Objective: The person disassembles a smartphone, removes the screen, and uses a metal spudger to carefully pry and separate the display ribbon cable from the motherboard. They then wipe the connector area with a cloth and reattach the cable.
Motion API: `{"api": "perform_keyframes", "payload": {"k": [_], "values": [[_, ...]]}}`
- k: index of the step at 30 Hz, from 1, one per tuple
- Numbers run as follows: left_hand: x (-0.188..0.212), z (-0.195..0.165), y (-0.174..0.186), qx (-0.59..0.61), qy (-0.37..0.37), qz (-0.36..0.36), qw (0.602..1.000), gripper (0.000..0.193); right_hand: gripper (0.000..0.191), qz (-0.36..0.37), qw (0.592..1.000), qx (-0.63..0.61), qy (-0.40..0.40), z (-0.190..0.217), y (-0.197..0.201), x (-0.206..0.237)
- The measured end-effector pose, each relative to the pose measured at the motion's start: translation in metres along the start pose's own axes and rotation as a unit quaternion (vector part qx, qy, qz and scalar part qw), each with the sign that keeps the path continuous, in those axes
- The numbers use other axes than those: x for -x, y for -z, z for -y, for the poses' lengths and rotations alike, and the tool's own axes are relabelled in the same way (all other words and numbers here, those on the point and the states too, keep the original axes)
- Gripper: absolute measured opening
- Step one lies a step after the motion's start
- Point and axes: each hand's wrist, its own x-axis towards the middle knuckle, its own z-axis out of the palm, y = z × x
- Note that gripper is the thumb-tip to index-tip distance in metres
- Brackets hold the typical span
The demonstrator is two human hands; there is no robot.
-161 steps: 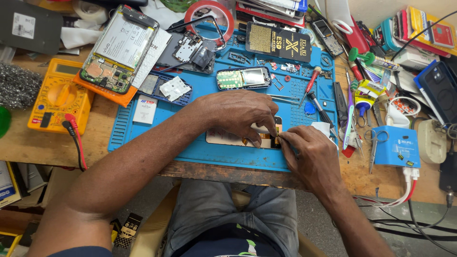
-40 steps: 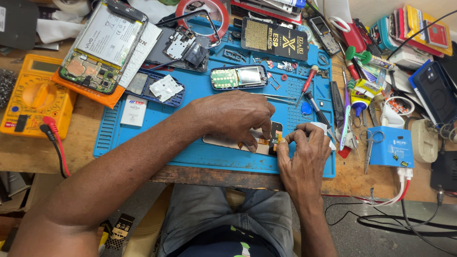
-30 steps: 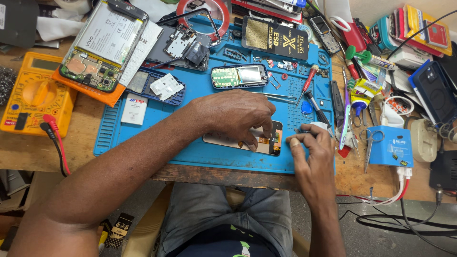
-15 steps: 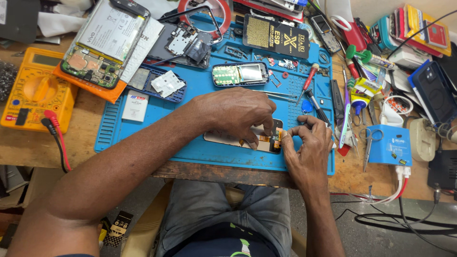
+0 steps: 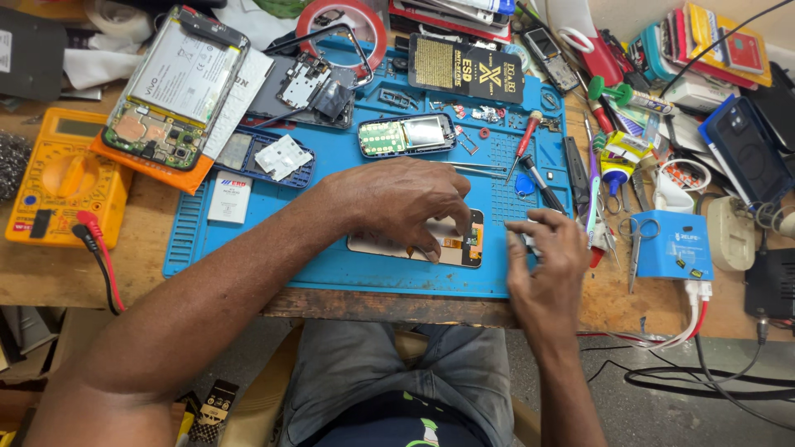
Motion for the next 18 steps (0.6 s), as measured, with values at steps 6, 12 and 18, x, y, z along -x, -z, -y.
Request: {"api": "perform_keyframes", "payload": {"k": [6,12,18], "values": [[0.001,0.000,0.000,-0.060,0.019,-0.018,0.998,0.065,0.019,0.020,0.994,-0.073,-0.081,0.003,0.027,0.005],[0.002,-0.002,-0.001,-0.075,0.013,-0.032,0.997,0.069,0.034,0.012,0.997,-0.043,0.061,0.030,0.005,0.019],[0.002,-0.007,0.000,-0.052,0.045,-0.025,0.997,0.069,0.037,0.049,0.997,-0.005,0.058,0.032,0.008,0.023]]}}
